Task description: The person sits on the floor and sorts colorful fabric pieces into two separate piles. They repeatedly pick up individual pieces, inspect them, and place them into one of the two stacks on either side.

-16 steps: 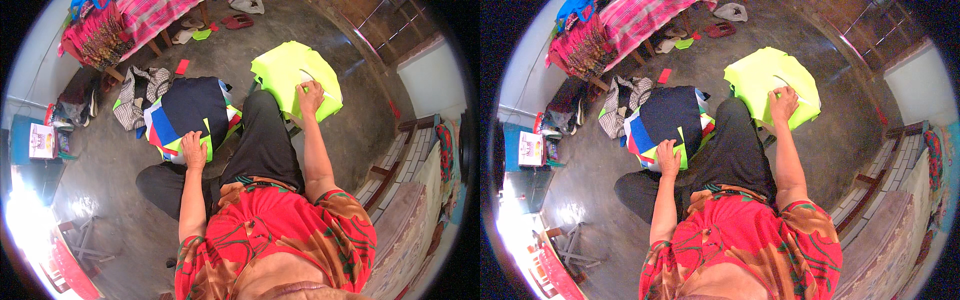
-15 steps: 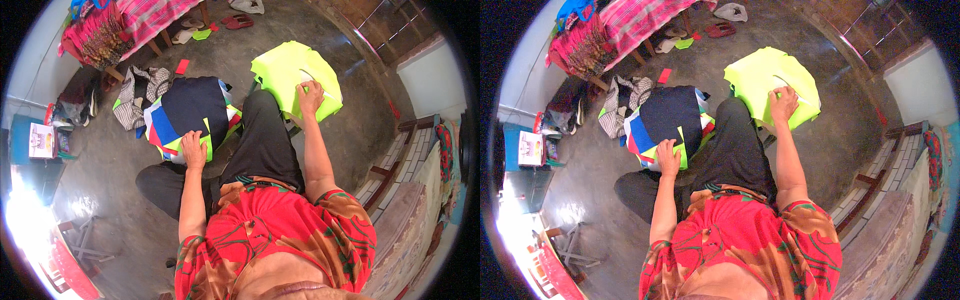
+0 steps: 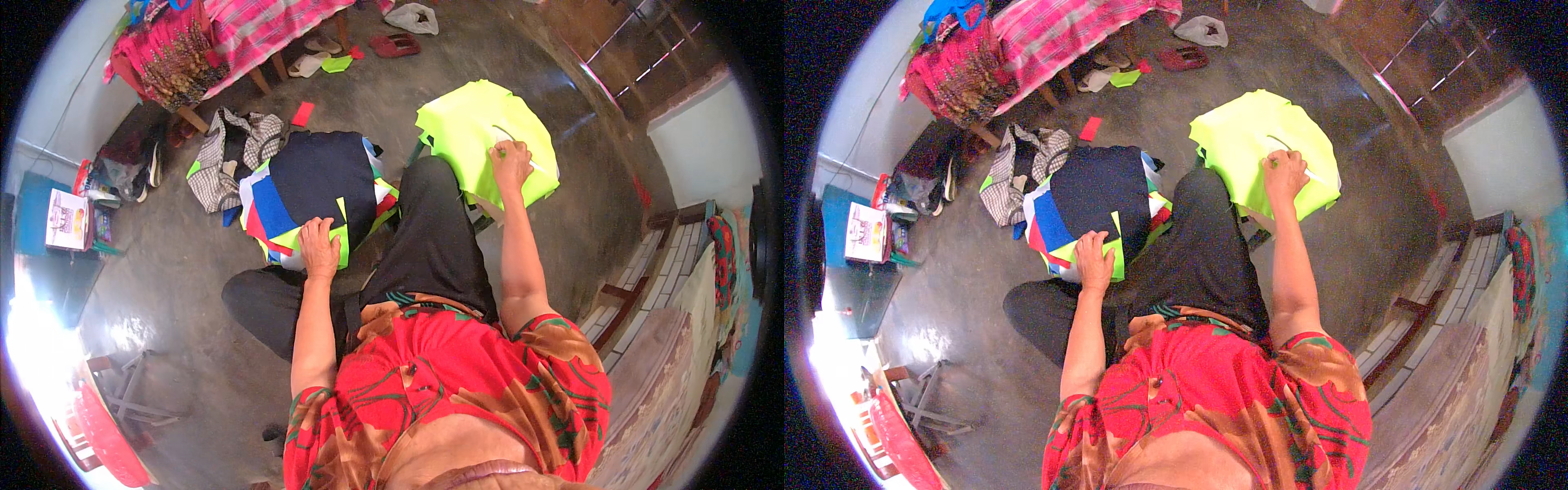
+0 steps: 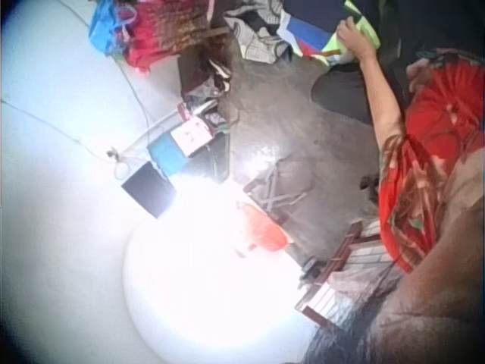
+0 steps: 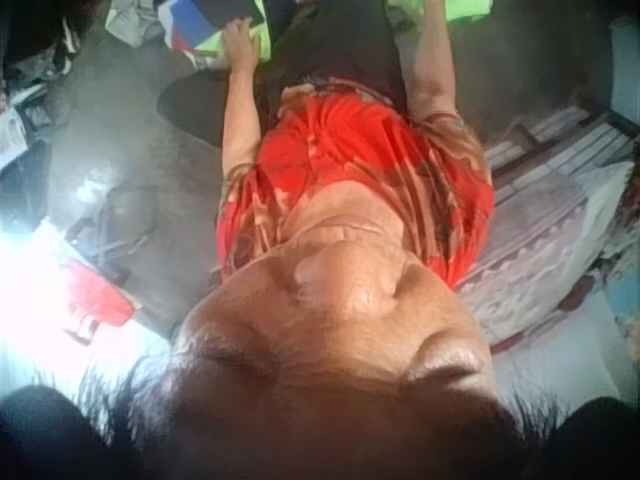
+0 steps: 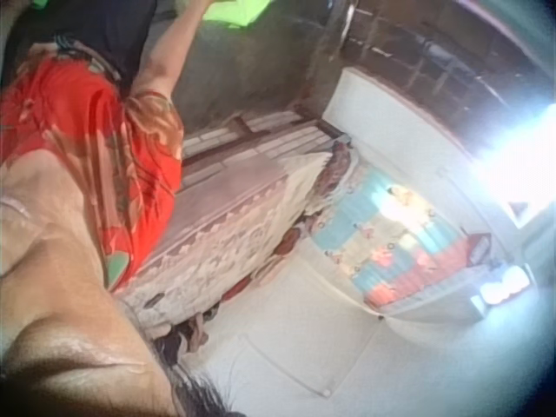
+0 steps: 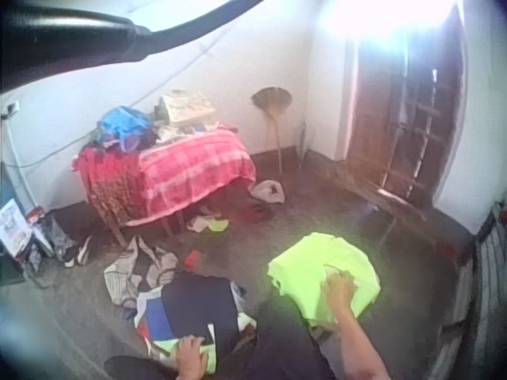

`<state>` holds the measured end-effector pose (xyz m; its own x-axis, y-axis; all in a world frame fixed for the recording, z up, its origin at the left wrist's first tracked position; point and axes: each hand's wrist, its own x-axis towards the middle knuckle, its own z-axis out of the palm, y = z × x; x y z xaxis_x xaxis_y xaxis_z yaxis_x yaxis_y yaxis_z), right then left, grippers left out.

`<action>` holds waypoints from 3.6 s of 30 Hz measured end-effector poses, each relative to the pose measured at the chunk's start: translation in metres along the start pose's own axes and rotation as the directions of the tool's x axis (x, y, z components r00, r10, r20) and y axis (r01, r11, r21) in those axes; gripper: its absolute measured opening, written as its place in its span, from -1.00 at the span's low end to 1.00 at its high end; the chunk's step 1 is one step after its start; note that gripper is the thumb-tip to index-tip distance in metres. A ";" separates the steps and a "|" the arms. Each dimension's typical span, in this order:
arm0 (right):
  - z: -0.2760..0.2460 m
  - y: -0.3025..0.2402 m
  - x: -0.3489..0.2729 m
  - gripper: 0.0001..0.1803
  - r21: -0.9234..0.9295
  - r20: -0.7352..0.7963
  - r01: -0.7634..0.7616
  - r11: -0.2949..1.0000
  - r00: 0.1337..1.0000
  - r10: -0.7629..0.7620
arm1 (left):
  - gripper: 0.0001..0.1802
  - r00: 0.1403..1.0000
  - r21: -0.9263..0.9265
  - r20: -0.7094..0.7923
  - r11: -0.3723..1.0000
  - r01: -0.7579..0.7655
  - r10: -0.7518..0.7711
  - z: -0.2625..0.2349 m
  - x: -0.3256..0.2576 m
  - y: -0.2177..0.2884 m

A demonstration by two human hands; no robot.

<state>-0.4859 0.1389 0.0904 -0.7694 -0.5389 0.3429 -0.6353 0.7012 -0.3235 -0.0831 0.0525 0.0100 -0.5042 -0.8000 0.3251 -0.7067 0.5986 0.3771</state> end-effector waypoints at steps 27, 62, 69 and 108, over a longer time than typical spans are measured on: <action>-0.057 -0.144 -0.070 -0.92 0.884 0.229 -0.406 -0.234 0.811 -0.539 | -0.50 0.999 -0.068 -0.038 0.997 -0.039 0.036 -0.001 -0.003 -0.006; 0.037 -0.178 -0.150 -0.37 0.380 0.603 -0.887 0.261 0.024 -0.797 | -0.65 0.851 -0.950 0.237 0.073 0.305 -0.468 -0.118 0.089 -0.009; 0.033 -0.181 -0.143 -0.47 0.429 0.626 -0.892 0.144 0.178 -0.759 | -0.59 0.902 -0.988 0.093 0.071 0.135 -0.421 -0.137 0.131 -0.045; 0.101 -0.168 -0.177 -0.65 0.635 0.772 -0.340 0.694 0.298 -0.561 | -0.49 0.657 -0.461 -0.030 0.593 0.660 -0.753 -0.028 0.016 -0.142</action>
<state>-0.2499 0.0695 -0.0054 0.0758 -0.9145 -0.3974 -0.2210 0.3733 -0.9010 0.0232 -0.0437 -0.0136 0.2161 -0.9753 -0.0448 -0.5228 -0.1543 0.8384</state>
